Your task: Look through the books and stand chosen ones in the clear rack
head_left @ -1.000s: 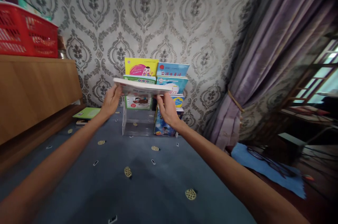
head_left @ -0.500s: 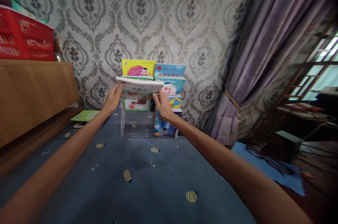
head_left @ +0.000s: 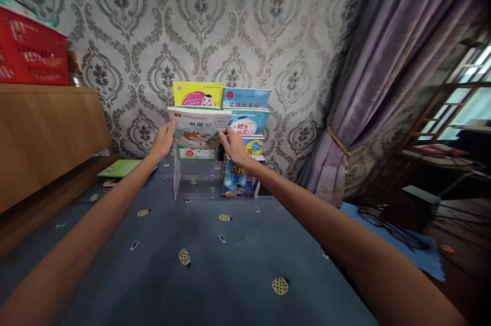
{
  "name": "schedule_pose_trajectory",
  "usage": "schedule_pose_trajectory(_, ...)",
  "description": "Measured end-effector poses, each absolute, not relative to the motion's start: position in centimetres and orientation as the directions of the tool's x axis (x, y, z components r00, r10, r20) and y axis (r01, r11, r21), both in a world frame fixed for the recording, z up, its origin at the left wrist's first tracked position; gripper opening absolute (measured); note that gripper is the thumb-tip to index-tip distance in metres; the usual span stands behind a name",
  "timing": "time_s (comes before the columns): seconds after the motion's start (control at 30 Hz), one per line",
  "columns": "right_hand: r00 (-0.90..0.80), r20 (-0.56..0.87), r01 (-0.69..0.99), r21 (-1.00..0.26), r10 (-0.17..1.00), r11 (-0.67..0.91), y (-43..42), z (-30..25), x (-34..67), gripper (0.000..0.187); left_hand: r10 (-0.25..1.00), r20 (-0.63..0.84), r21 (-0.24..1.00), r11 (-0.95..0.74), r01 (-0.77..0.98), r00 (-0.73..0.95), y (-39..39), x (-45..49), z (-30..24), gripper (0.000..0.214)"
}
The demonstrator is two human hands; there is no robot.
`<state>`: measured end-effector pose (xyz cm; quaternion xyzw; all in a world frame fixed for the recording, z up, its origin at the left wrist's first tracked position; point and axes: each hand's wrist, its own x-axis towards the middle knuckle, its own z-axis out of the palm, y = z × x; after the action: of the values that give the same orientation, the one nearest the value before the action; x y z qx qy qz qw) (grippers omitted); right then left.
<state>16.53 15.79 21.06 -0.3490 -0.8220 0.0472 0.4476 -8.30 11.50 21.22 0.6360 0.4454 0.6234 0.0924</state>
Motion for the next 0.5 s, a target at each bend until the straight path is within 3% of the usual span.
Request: schedule_pose_trajectory(0.5,-0.267,0.590,0.721,-0.402,0.762,0.564,17.3,23.9,14.8,0.025,0.686,0.676,0.711,-0.513,0.481,-0.270,15.5,-9.3,22.9,0.082)
